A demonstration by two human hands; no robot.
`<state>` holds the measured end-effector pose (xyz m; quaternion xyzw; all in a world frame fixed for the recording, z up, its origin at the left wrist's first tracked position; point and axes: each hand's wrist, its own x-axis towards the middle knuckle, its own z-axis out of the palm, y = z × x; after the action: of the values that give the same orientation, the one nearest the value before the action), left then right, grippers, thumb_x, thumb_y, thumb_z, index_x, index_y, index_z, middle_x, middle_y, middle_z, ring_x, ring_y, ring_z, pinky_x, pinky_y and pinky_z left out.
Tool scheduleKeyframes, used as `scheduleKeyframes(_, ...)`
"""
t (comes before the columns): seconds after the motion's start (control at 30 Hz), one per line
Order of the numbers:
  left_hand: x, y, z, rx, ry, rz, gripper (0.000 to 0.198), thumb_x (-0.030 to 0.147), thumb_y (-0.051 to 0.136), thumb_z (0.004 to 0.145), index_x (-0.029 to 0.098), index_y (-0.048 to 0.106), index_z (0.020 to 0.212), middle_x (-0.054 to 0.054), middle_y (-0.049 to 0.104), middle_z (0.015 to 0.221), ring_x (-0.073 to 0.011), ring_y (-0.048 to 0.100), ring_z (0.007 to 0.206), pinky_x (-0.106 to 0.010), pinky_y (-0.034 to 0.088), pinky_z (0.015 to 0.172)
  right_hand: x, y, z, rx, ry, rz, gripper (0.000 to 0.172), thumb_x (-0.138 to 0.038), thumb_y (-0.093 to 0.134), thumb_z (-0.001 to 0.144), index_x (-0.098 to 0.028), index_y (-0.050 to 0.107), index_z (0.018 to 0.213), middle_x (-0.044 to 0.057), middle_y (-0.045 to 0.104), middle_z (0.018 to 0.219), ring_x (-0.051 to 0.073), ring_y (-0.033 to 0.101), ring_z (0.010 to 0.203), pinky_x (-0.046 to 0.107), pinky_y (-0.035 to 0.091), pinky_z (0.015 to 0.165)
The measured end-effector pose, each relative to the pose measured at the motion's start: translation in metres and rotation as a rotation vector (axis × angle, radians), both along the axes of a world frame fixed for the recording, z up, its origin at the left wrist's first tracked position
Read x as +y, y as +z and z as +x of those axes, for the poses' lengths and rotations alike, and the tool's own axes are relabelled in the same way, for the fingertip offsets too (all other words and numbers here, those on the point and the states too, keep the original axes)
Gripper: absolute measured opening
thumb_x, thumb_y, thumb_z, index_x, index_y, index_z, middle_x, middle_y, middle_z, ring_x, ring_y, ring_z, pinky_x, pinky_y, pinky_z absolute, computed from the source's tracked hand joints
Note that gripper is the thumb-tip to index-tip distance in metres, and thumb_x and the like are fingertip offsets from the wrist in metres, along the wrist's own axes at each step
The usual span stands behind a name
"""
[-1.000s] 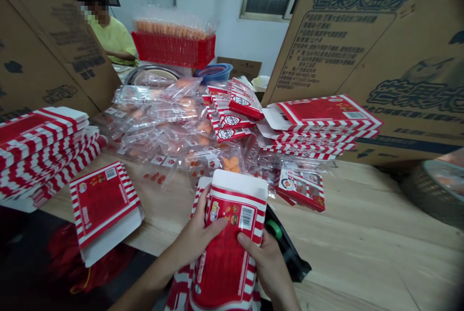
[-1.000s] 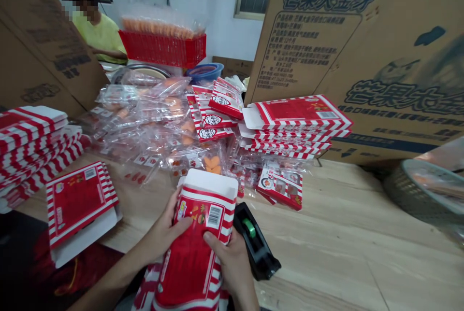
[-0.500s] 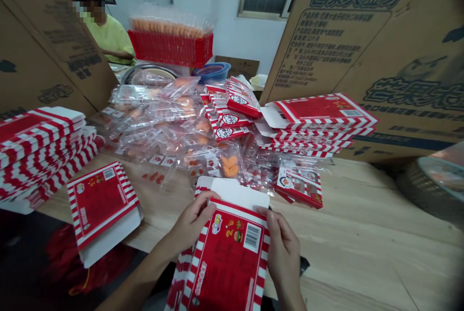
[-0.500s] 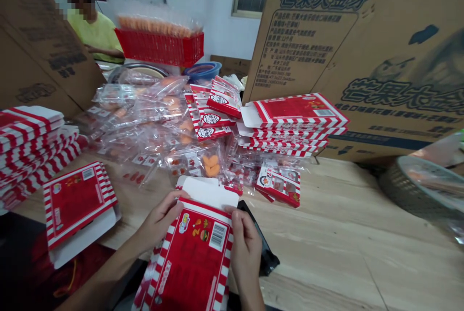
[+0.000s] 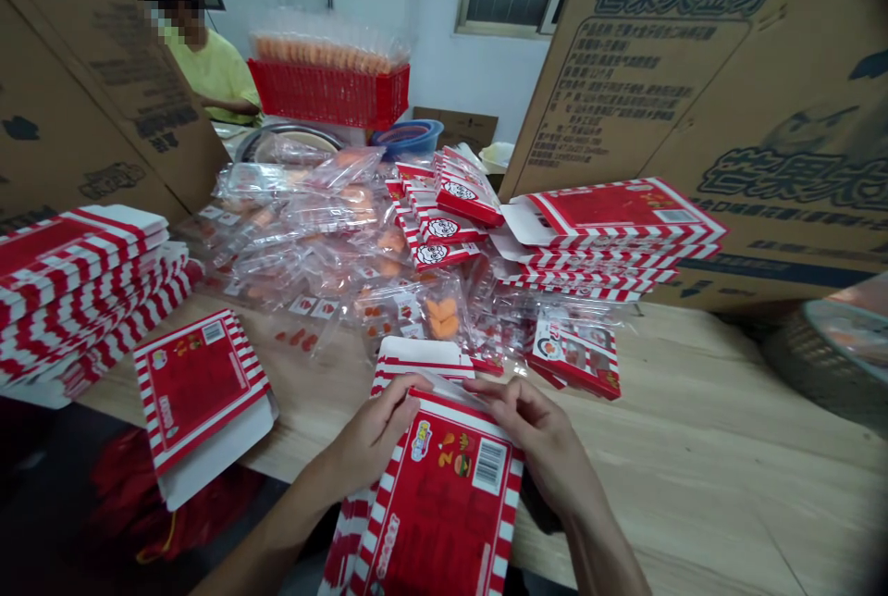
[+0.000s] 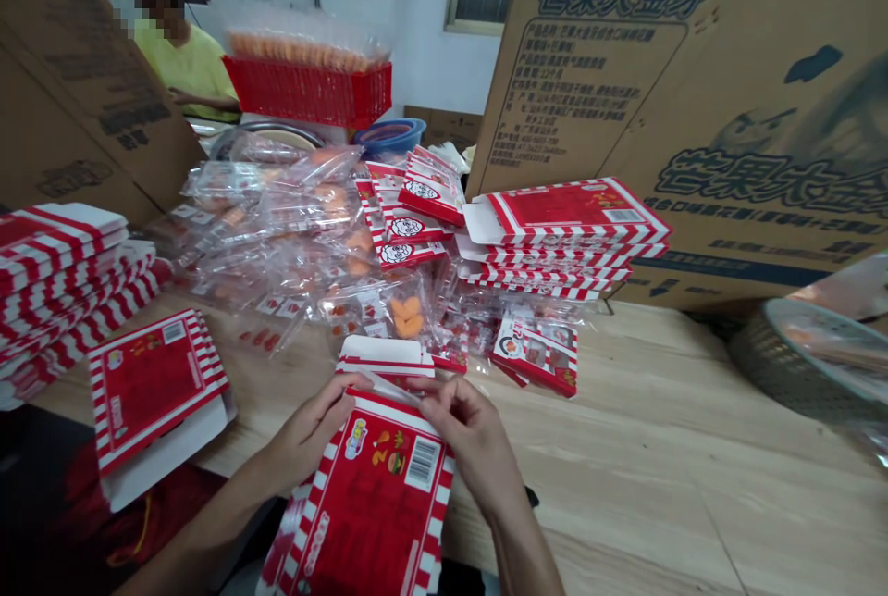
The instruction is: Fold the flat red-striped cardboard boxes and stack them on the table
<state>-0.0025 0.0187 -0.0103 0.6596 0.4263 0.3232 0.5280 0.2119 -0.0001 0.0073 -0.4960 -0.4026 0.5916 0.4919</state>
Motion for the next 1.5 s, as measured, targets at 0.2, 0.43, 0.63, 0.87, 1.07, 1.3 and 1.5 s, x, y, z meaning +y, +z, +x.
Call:
scheduleKeyframes(0.2, -0.005, -0.004, 0.001, -0.052, 0.018, 0.002, 0.032, 0.034, 0.037, 0.095, 0.024, 0.046, 0.124, -0.004, 0.062, 0.117, -0.0172, 0.059, 0.099, -0.026, 0.045, 0.087, 0.018, 0.031, 0.000, -0.222, 0.226, -0.098, 0.021, -0.038, 0.071, 0.069, -0.022, 0.067, 0.084, -0.001, 0.072, 0.077, 0.017, 0.064, 0.067, 0.026, 0.048, 0.059)
scheduleKeyframes(0.43, -0.010, -0.005, 0.001, -0.154, 0.007, -0.070, 0.060, 0.036, 0.036, 0.096, 0.023, 0.007, 0.147, -0.009, 0.060, 0.123, -0.0200, 0.058, 0.106, -0.034, 0.044, 0.096, 0.012, 0.024, -0.009, -0.489, 0.071, 0.153, 0.012, -0.032, 0.066, 0.074, -0.022, 0.073, 0.075, 0.001, 0.073, 0.077, 0.019, 0.065, 0.072, 0.029, 0.049, 0.067)
scheduleKeyframes(0.63, -0.009, 0.001, -0.001, -0.040, -0.016, 0.052, 0.053, 0.033, 0.038, 0.095, 0.026, 0.023, 0.145, -0.006, 0.050, 0.138, -0.0228, 0.047, 0.124, -0.033, 0.038, 0.103, 0.005, 0.030, -0.010, -0.727, 0.099, 0.297, 0.014, -0.035, 0.063, 0.079, -0.025, 0.072, 0.077, 0.002, 0.073, 0.076, 0.020, 0.064, 0.069, 0.030, 0.045, 0.063)
scheduleKeyframes(0.87, -0.013, 0.008, -0.002, 0.038, -0.071, 0.091, 0.049, 0.030, 0.036, 0.096, 0.028, 0.026, 0.144, -0.002, 0.051, 0.137, -0.0202, 0.048, 0.123, -0.030, 0.039, 0.103, 0.008, 0.040, -0.013, -0.714, 0.207, 0.450, 0.015, -0.027, 0.059, 0.083, -0.028, 0.074, 0.083, 0.002, 0.073, 0.083, 0.020, 0.064, 0.075, 0.031, 0.047, 0.070)
scheduleKeyframes(1.07, -0.021, 0.005, -0.002, 0.004, -0.047, 0.119, 0.029, 0.030, 0.036, 0.095, 0.029, 0.053, 0.120, -0.001, 0.062, 0.118, -0.0167, 0.056, 0.109, -0.025, 0.041, 0.097, 0.012, 0.050, 0.008, -0.461, 0.508, 0.274, 0.019, -0.030, 0.057, 0.084, -0.027, 0.074, 0.093, 0.001, 0.073, 0.093, 0.019, 0.065, 0.086, 0.032, 0.050, 0.079)
scheduleKeyframes(1.3, -0.024, -0.004, -0.004, -0.077, 0.207, 0.020, 0.025, 0.036, 0.038, 0.094, 0.026, 0.057, 0.106, -0.002, 0.062, 0.108, -0.0176, 0.058, 0.097, -0.028, 0.045, 0.088, -0.013, 0.030, 0.009, -0.204, 0.129, 0.079, 0.016, -0.038, 0.072, 0.069, -0.025, 0.074, 0.077, 0.007, 0.073, 0.102, 0.026, 0.066, 0.096, 0.040, 0.052, 0.084)
scheduleKeyframes(1.5, -0.025, -0.008, -0.002, -0.120, 0.241, -0.031, 0.022, 0.037, 0.041, 0.093, 0.025, 0.056, 0.104, -0.001, 0.063, 0.105, -0.0168, 0.059, 0.093, -0.025, 0.047, 0.083, -0.029, 0.012, 0.011, -0.188, 0.070, 0.137, 0.023, -0.045, 0.071, 0.070, -0.028, 0.075, 0.086, 0.008, 0.061, 0.125, 0.029, 0.056, 0.116, 0.046, 0.045, 0.095)
